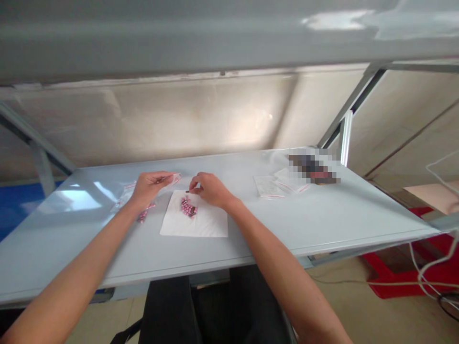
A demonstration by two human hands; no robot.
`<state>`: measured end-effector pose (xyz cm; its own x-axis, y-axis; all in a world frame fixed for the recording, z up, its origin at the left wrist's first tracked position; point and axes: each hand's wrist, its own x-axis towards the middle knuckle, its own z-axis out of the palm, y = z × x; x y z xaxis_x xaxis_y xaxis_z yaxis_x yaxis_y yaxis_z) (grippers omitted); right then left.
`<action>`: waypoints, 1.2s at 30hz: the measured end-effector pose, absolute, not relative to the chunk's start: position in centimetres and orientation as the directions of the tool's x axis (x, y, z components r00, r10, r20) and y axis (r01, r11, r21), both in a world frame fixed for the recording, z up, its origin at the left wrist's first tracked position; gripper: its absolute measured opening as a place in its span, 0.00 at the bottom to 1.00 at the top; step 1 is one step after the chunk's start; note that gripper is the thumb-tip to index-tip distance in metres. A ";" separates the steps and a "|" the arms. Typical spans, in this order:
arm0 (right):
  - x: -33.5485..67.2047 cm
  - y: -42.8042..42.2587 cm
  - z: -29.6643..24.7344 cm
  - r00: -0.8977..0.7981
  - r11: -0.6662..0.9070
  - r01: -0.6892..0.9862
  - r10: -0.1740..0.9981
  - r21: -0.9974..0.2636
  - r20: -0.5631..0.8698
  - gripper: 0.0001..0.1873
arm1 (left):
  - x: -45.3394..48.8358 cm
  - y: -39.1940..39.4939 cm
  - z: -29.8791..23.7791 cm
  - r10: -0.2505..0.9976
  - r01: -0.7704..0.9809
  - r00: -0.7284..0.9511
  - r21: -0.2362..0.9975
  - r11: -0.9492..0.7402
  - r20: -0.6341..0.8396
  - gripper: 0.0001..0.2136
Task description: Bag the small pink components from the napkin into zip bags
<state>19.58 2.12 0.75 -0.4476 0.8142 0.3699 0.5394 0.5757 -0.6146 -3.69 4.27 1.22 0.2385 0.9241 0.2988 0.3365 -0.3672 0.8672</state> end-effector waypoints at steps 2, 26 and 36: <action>19.7 2.0 1.2 -0.338 0.573 0.482 0.819 -0.663 0.463 0.04 | -3.6 3.9 1.3 0.924 0.366 0.241 0.855 -0.369 0.296 0.18; 17.6 1.4 0.9 -0.353 0.385 0.063 0.872 -0.921 0.340 0.11 | -2.9 3.0 1.6 0.893 0.342 0.206 0.826 -0.449 0.400 0.15; 18.3 1.6 0.0 -0.499 0.515 0.471 0.825 -0.716 0.266 0.06 | -3.9 3.9 0.9 0.927 0.090 0.142 0.928 -0.360 0.346 0.20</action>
